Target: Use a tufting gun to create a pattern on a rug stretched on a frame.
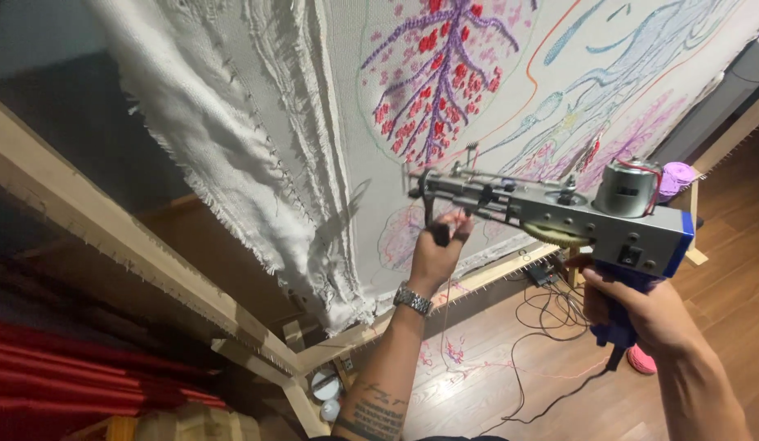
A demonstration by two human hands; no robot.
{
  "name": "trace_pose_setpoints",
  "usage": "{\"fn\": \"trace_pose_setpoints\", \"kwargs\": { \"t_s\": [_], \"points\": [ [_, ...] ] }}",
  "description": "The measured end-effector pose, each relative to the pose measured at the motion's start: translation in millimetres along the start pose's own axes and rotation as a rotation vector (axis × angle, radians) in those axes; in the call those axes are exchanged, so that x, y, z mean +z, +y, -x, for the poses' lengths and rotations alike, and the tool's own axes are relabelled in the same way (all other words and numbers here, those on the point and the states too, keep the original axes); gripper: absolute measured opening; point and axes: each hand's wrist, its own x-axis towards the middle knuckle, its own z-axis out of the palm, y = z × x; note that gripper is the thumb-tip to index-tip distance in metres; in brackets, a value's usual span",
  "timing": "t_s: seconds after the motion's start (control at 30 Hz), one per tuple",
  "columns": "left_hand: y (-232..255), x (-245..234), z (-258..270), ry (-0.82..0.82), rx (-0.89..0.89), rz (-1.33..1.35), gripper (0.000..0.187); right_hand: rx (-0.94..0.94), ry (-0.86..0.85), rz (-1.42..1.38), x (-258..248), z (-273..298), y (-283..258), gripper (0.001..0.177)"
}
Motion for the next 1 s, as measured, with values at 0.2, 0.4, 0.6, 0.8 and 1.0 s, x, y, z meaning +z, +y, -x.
{"fn": "trace_pose_setpoints", "kwargs": {
  "t_s": [0.2,0.4,0.6,0.8,1.0],
  "points": [
    [40.2,1.4,-12.2,0.066,0.107,-0.075,0.026,-0.137,0.072,0.007,19.8,7.2,-24.7,0.021],
    [60.3,-9.7,-22.6,0.041,0.194,-0.143,0.014,-0.140,0.160,0.071,25.7,6.8,-30.3,0.024],
    [66.8,-20.5,-28.1,0.041,0.201,-0.119,0.011,-0.174,0.128,0.048,39.7,3.6,-36.9,0.023],
    [59.6,-26.0,-35.0,0.074,0.246,-0.130,0.012,-0.159,0.119,0.033,48.2,-1.1,-39.8,0.025],
    [56.0,-31.9,-42.6,0.083,0.239,-0.141,0.013,-0.157,0.092,0.015,53.9,-7.7,-37.7,0.025]
  ]
}}
